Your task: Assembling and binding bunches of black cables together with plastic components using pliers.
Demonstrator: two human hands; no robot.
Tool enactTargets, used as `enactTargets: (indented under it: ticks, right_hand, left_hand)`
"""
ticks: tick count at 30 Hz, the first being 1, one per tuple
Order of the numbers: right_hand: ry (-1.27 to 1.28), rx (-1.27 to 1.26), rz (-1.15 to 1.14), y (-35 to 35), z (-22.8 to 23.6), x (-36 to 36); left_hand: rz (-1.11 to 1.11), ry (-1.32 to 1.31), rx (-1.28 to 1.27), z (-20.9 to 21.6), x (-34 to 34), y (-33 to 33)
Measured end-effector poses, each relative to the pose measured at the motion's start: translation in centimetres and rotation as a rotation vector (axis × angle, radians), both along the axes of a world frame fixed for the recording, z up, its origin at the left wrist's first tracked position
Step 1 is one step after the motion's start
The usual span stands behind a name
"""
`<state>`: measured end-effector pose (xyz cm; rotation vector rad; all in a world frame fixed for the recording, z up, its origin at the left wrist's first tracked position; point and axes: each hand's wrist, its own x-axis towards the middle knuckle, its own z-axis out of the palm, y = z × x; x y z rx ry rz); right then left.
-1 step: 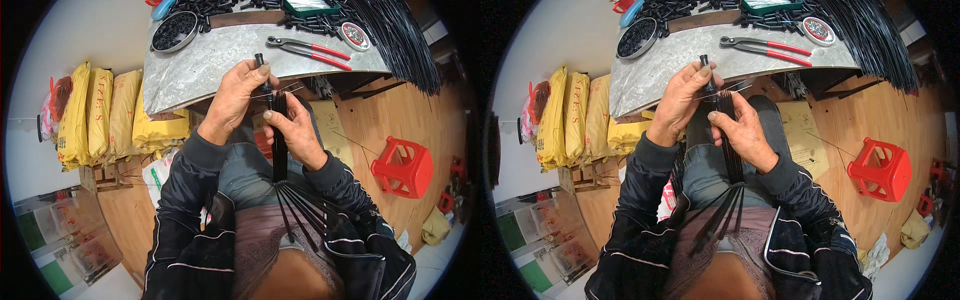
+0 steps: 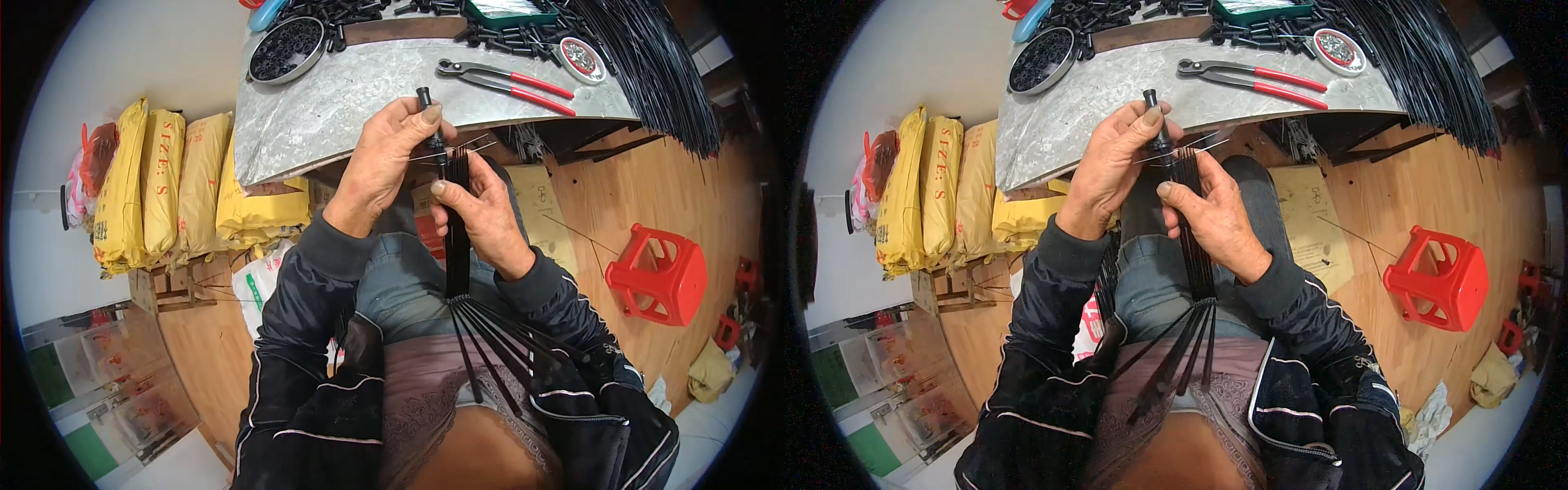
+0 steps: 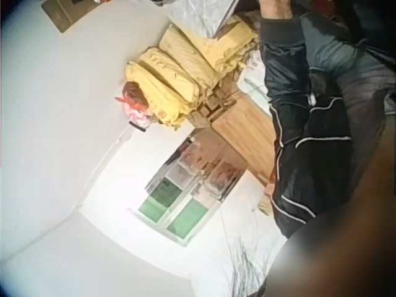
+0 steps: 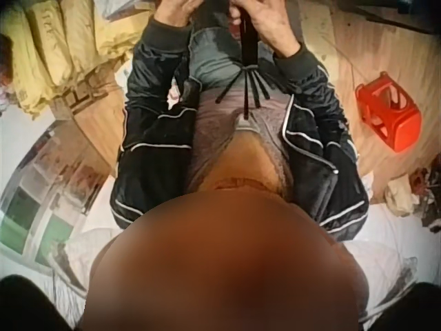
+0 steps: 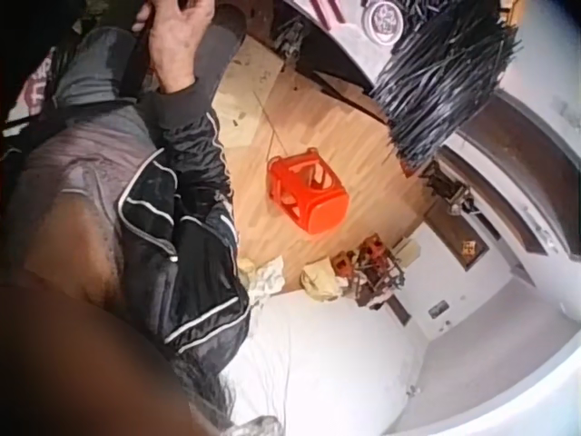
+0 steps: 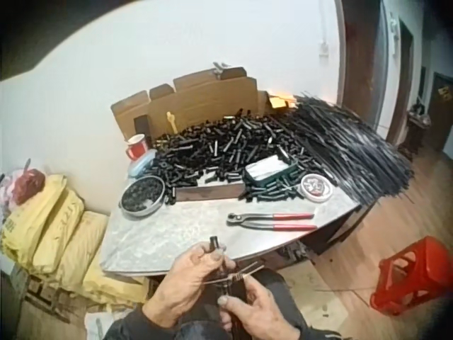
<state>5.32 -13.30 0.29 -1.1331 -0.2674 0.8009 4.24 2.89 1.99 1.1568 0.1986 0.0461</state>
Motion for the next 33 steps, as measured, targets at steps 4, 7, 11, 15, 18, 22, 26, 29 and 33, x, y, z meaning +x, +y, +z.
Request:
enactTargets:
  ticks: [4,7,11,15,18,22,26,29,33]
  right_hand:
    - [0.016,0.009,-0.026,0.4,0.0,-0.1]
    - [0.012,0.019,-0.019,0.4,-0.1,-0.2]
    - [0.006,-0.002,0.004,0.4,-0.2,-0.2]
    - [0.011,-0.01,0.009,0.5,-0.2,-0.2]
    - [0.002,-0.03,0.008,0.4,-0.4,-0.1]
    - [-0.008,-0.03,0.0,0.5,-0.3,-0.1]
    - [-0.015,-0.041,0.018,0.5,-0.2,-0.1]
    - [-0.004,-0.004,0.024,0.5,-0.5,-0.1]
    - [-0.004,-0.024,0.017,0.3,-0.6,0.0]
  left_hand:
    - [0.022,-0.007,-0.022,0.2,-0.2,0.2]
    - [0.009,0.005,-0.046,0.0,-0.4,0.3]
    - [0.017,-0.015,0.037,-0.4,-0.6,0.5]
    - [0.005,-0.029,0.053,-0.5,-0.7,0.7]
    - [-0.023,-0.019,-0.028,0.1,-0.7,0.4]
    - [-0.015,0.013,0.052,0.6,-0.6,-0.2]
    - [0.011,0.005,0.109,-0.2,-0.2,0.3]
    - [0.0,-0.024,-0.016,-0.3,-0.3,0.5]
    - [-0.014,-0.062,0.013,-0.3,-0.2,0.6]
